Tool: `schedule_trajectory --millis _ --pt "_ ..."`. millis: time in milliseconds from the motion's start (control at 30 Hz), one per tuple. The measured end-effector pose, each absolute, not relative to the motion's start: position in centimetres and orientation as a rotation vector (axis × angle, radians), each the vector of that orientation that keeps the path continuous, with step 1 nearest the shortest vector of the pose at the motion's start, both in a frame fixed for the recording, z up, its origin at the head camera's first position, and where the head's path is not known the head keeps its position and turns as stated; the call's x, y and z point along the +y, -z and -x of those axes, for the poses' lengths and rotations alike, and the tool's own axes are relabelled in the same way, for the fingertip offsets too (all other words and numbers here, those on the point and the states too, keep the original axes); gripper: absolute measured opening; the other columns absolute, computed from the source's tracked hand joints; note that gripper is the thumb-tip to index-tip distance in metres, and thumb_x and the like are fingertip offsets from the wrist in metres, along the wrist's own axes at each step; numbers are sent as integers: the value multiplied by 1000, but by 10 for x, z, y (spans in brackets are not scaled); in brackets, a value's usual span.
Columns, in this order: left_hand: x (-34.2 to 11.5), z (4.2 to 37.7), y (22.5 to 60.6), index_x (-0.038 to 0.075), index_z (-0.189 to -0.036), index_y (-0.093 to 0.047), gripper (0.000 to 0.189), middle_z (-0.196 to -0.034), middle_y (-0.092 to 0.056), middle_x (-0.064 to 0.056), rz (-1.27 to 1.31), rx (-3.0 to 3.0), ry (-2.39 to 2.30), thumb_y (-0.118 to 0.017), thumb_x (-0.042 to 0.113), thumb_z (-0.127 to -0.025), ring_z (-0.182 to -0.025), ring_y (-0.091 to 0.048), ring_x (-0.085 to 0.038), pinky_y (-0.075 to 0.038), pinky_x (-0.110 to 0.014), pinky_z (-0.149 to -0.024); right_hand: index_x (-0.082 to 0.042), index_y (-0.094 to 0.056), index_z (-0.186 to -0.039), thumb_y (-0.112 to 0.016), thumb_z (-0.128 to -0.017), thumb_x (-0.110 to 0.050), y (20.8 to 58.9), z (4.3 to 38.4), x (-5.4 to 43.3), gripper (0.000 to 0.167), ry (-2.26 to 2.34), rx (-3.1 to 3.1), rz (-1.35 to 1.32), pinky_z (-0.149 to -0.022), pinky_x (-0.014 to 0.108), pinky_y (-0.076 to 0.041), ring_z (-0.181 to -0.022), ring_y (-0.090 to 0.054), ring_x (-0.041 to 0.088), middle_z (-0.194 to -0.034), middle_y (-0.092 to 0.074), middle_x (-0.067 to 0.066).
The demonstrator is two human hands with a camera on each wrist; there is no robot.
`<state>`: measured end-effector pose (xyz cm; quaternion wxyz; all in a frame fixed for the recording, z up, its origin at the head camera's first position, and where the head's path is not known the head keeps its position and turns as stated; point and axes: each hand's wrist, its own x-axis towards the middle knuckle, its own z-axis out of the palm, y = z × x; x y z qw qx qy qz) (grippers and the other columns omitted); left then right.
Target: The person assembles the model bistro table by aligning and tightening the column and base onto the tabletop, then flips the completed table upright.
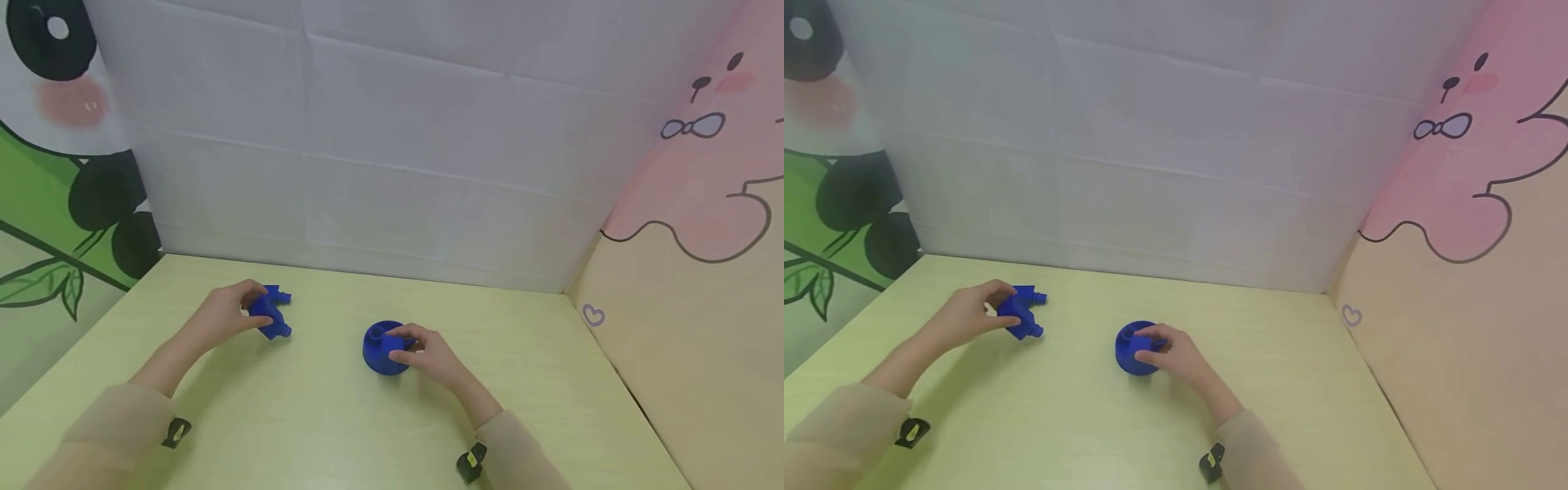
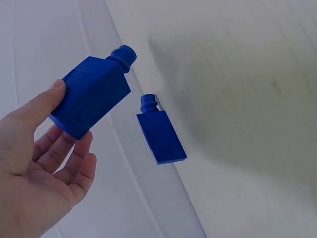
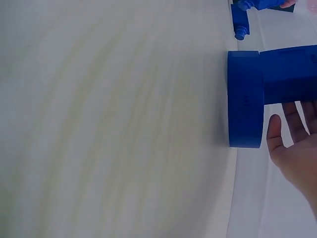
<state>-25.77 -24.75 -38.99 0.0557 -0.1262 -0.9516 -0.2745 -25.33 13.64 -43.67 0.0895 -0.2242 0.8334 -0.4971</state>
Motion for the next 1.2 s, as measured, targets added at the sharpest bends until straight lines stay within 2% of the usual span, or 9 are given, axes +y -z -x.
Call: schedule_trajectory --millis 300,500,633,800,933,1200 --pt "-212 246 381 3 -118 -59 51 -103 -67 -14 414 -2793 913 -78 27 -77 -94 -61 -29 -50 -47 -82 -19 -62 -121 -66 -89 -29 434 257 143 34 1378 2487 839 -79 32 -50 -99 -55 24 -119 -60 4" --pt "-187 242 377 3 -119 -61 50 -111 -66 -15 460 -2678 989 -79 24 -77 -99 -63 -32 -50 -47 -87 -19 -61 -122 -65 -90 -27 432 264 148 33 1256 2541 960 -86 36 -48 -107 -51 19 -119 -61 1" --pt "-174 240 377 6 -120 -62 50 -112 -65 -11 516 -2613 987 -79 24 -76 -95 -61 -26 -50 -44 -84 -17 -61 -122 -63 -91 -23 432 269 151 32 1229 2529 1035 -87 39 -48 -111 -51 20 -120 -60 2" --pt "-158 241 380 10 -119 -63 49 -112 -65 -6 604 -2543 978 -80 24 -76 -91 -58 -20 -50 -40 -77 -18 -60 -123 -62 -92 -26 431 274 154 32 1207 2484 1071 -89 39 -48 -111 -52 19 -122 -58 1" --pt "-145 246 386 12 -120 -63 48 -111 -65 -3 658 -2517 985 -79 25 -77 -92 -58 -18 -50 -37 -77 -19 -60 -123 -61 -92 -28 431 277 155 32 1212 2440 1074 -91 39 -47 -111 -52 18 -123 -58 0" --pt "-127 259 399 12 -121 -63 46 -110 -64 -3 742 -2489 1038 -76 25 -80 -90 -58 -17 -52 -36 -77 -11 -60 -122 -59 -93 -22 430 283 153 31 1294 2319 1111 -95 43 -45 -114 -51 22 -123 -58 6"
